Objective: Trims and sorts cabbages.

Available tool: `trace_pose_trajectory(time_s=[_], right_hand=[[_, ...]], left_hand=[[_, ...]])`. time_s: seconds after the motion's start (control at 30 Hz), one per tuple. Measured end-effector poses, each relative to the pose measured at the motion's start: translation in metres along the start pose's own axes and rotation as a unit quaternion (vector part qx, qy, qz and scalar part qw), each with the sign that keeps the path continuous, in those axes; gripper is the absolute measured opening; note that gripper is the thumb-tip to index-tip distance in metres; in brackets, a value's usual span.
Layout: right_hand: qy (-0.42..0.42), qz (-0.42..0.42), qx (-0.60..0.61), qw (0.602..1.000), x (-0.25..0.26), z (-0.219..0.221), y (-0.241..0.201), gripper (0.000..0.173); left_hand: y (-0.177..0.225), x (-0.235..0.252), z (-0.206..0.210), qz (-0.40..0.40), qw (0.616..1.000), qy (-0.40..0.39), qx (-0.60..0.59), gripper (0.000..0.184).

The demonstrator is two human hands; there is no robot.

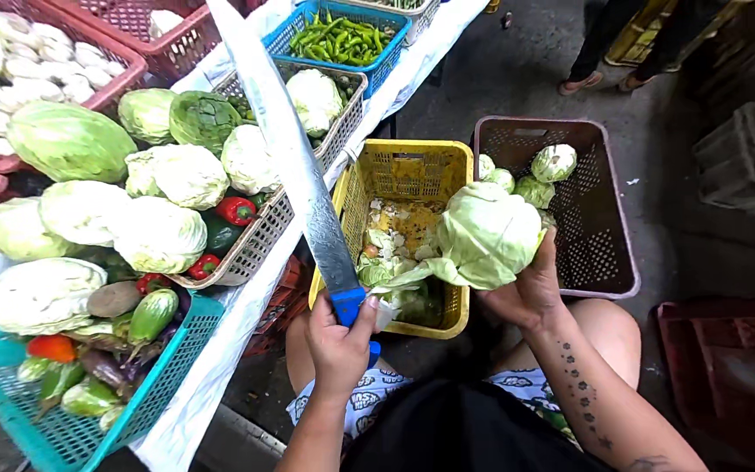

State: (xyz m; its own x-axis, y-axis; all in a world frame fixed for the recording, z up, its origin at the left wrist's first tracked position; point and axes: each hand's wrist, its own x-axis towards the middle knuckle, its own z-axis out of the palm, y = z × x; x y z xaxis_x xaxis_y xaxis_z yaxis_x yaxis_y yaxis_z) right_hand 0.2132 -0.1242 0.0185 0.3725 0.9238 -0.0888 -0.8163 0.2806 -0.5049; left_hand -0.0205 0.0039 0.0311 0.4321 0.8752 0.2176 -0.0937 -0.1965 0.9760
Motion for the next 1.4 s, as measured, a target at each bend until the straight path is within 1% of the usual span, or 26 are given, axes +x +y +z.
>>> trace_pose_trajectory(time_s=[0.07, 0.2, 0.23, 0.33, 0.37, 0.4, 0.47, 0.5, 0.53, 0.63, 0.7, 0.73, 0.77, 0.83, 0.87, 0.9, 0.93, 0.97, 1.0, 1.03, 1.07, 1.1, 1.17, 1.2, 1.27, 1.4], right_hand=[[0.003, -0.002, 0.01, 1.0, 0.0, -0.001, 0.003, 0.078], [0.016, 0.001, 0.021, 1.0, -0.003, 0.002, 0.008, 0.084], [0.021, 0.006, 0.019, 1.0, -0.007, 0.004, 0.009, 0.088], [0.001, 0.045, 0.019, 0.999, -0.02, 0.003, 0.015, 0.113], [-0.005, 0.051, 0.028, 0.998, -0.023, 0.003, 0.017, 0.115], [-0.006, 0.04, 0.019, 0.999, -0.026, 0.005, 0.019, 0.109], [0.02, -0.033, -0.042, 0.998, -0.022, 0.016, 0.022, 0.085], [0.03, -0.069, -0.069, 0.995, -0.016, 0.016, 0.023, 0.08], [0.042, -0.095, -0.092, 0.99, -0.01, 0.01, 0.027, 0.081], [0.067, -0.138, -0.157, 0.976, 0.0, -0.018, 0.043, 0.097], [0.061, -0.152, -0.168, 0.972, -0.001, -0.023, 0.052, 0.101], [0.042, -0.156, -0.153, 0.975, -0.004, -0.021, 0.054, 0.098], [0.01, -0.157, -0.126, 0.979, -0.007, -0.016, 0.052, 0.09], [-0.072, -0.128, -0.086, 0.985, -0.012, -0.004, 0.039, 0.067], [-0.108, -0.096, -0.083, 0.986, -0.016, -0.002, 0.031, 0.057], [-0.137, -0.056, -0.085, 0.985, -0.02, -0.003, 0.024, 0.052], [-0.146, -0.014, -0.088, 0.985, -0.022, -0.004, 0.019, 0.051], [-0.14, 0.031, -0.102, 0.984, -0.021, -0.004, 0.015, 0.063], [-0.12, 0.069, -0.129, 0.982, -0.019, -0.002, 0.013, 0.084], [-0.081, 0.095, -0.162, 0.979, -0.016, 0.002, 0.014, 0.097], [-0.034, 0.105, -0.192, 0.975, -0.013, 0.003, 0.02, 0.095], [0.005, 0.114, -0.197, 0.974, -0.009, 0.001, 0.027, 0.088], [0.058, 0.136, -0.173, 0.974, -0.004, -0.001, 0.033, 0.086], [0.073, 0.137, -0.159, 0.975, -0.004, -0.001, 0.034, 0.085], [0.093, 0.128, -0.113, 0.981, -0.005, 0.002, 0.029, 0.092], [0.124, 0.091, 0.035, 0.987, -0.002, -0.004, 0.016, 0.095]], left_hand=[[-0.012, 0.008, 0.002, -0.027, 0.999, 0.018, 0.03, 0.026], [-0.046, 0.016, 0.001, -0.094, 0.991, 0.045, 0.085, 0.024], [-0.053, 0.016, 0.001, -0.109, 0.989, 0.05, 0.09, 0.023], [-0.061, 0.019, 0.004, -0.164, 0.979, 0.039, 0.116, 0.026], [-0.063, 0.02, 0.005, -0.187, 0.973, 0.025, 0.133, 0.029], [-0.063, 0.023, 0.005, -0.21, 0.966, 0.006, 0.152, 0.032], [-0.06, 0.028, 0.008, -0.234, 0.956, -0.028, 0.175, 0.039], [-0.054, 0.029, 0.012, -0.232, 0.959, -0.035, 0.159, 0.039], [-0.044, 0.028, 0.016, -0.228, 0.965, -0.038, 0.123, 0.038], [-0.009, 0.018, 0.033, -0.187, 0.98, -0.065, -0.026, 0.036], [0.008, 0.012, 0.044, -0.177, 0.979, -0.067, -0.07, 0.036], [0.013, 0.01, 0.047, -0.169, 0.981, -0.05, -0.079, 0.036], [0.018, 0.007, 0.048, -0.154, 0.983, -0.034, -0.091, 0.037], [0.039, 0.004, 0.049, -0.106, 0.987, -0.019, -0.119, 0.038], [0.051, 0.003, 0.048, -0.079, 0.988, -0.023, -0.127, 0.038], [0.062, 0.002, 0.047, -0.055, 0.989, -0.034, -0.129, 0.037], [0.069, 0.004, 0.045, -0.034, 0.99, -0.051, -0.129, 0.034], [0.071, 0.009, 0.044, -0.022, 0.989, -0.07, -0.127, 0.029], [0.07, 0.013, 0.043, -0.022, 0.988, -0.092, -0.123, 0.024], [0.064, 0.016, 0.042, -0.031, 0.986, -0.114, -0.117, 0.02], [0.056, 0.017, 0.042, -0.045, 0.985, -0.127, -0.109, 0.015], [0.048, 0.017, 0.041, -0.06, 0.984, -0.129, -0.103, 0.013], [0.038, 0.016, 0.037, -0.092, 0.985, -0.108, -0.1, 0.011], [0.036, 0.015, 0.033, -0.105, 0.987, -0.085, -0.092, 0.011], [0.031, 0.018, 0.022, -0.126, 0.99, -0.034, -0.054, 0.016], [0.011, 0.03, -0.001, -0.185, 0.981, 0.036, 0.044, 0.021]])
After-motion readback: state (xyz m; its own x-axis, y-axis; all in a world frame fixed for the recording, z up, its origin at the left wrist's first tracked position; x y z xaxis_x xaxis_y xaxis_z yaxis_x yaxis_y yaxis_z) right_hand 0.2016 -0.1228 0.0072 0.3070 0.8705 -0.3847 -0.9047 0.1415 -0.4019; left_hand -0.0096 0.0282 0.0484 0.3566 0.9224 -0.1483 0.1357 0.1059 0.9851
